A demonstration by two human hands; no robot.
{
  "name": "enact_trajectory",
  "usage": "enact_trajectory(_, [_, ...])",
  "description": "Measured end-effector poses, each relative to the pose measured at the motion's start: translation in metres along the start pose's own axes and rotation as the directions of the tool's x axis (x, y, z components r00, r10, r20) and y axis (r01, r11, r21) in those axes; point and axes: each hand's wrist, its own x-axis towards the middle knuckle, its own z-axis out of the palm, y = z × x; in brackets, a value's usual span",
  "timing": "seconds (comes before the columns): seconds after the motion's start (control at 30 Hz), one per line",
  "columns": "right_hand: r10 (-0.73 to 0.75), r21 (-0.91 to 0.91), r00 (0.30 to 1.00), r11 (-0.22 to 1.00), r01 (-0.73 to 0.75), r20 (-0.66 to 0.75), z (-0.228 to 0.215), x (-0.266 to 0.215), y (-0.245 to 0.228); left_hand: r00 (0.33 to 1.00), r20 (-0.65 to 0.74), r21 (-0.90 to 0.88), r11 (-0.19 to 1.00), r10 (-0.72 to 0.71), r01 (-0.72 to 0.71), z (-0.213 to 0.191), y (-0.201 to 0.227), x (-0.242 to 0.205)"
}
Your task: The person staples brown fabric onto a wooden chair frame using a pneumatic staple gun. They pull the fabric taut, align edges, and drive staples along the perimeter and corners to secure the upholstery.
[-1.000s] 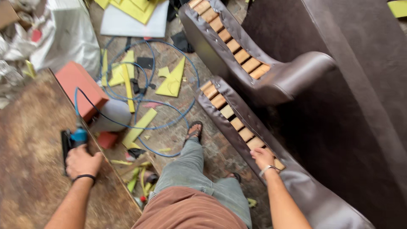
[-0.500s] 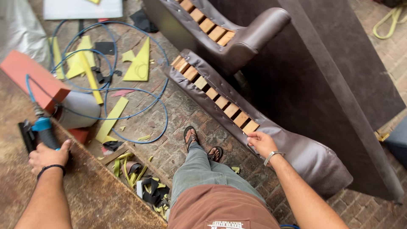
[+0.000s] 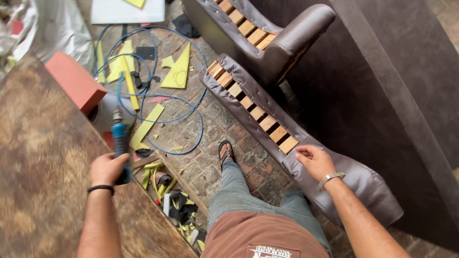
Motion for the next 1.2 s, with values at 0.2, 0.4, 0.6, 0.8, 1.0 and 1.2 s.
enact_trajectory(0.2, [-0.367, 0.054, 0.919, 0.930, 0.363, 0.144, -0.048, -0.032, -0.024, 0.948, 0.285, -0.559, 0.828, 0.139, 0.046, 0.117, 0.119, -0.191])
enact_trajectory(0.4, [-0.842, -0.180, 0.436, 0.398, 0.899, 0.318, -0.106, -0.096, -0.074, 0.903, 0.345, -0.527, 0.849, 0.257, -0.041, 0.178, 0.255, -0.326])
enact_trajectory(0.6, [-0.754, -0.110, -0.083, -0.202, 0.973, 0.651, -0.113, -0.103, -0.114, 0.843, 0.329, -0.187, 0.904, 0.426, -0.384, 0.194, 0.310, -0.399])
enact_trajectory(0.8, [-0.081, -0.457, 0.464, 0.098, 0.884, 0.882, -0.093, -0.060, -0.112, 0.850, 0.278, -0.169, 0.894, 0.447, -0.415, 0.195, 0.324, -0.390])
enact_trajectory(1.0, [-0.469, -0.369, 0.326, 0.000, 0.930, 0.821, -0.082, 0.006, -0.100, 0.704, -0.338, -0.411, 0.575, 0.625, -0.708, 0.219, 0.287, -0.336])
enact_trajectory(1.2, [-0.505, -0.492, 0.543, 0.245, 0.835, 0.671, -0.071, 0.083, -0.075, 0.987, -0.037, -0.693, 0.707, 0.157, -0.139, 0.283, 0.215, -0.284])
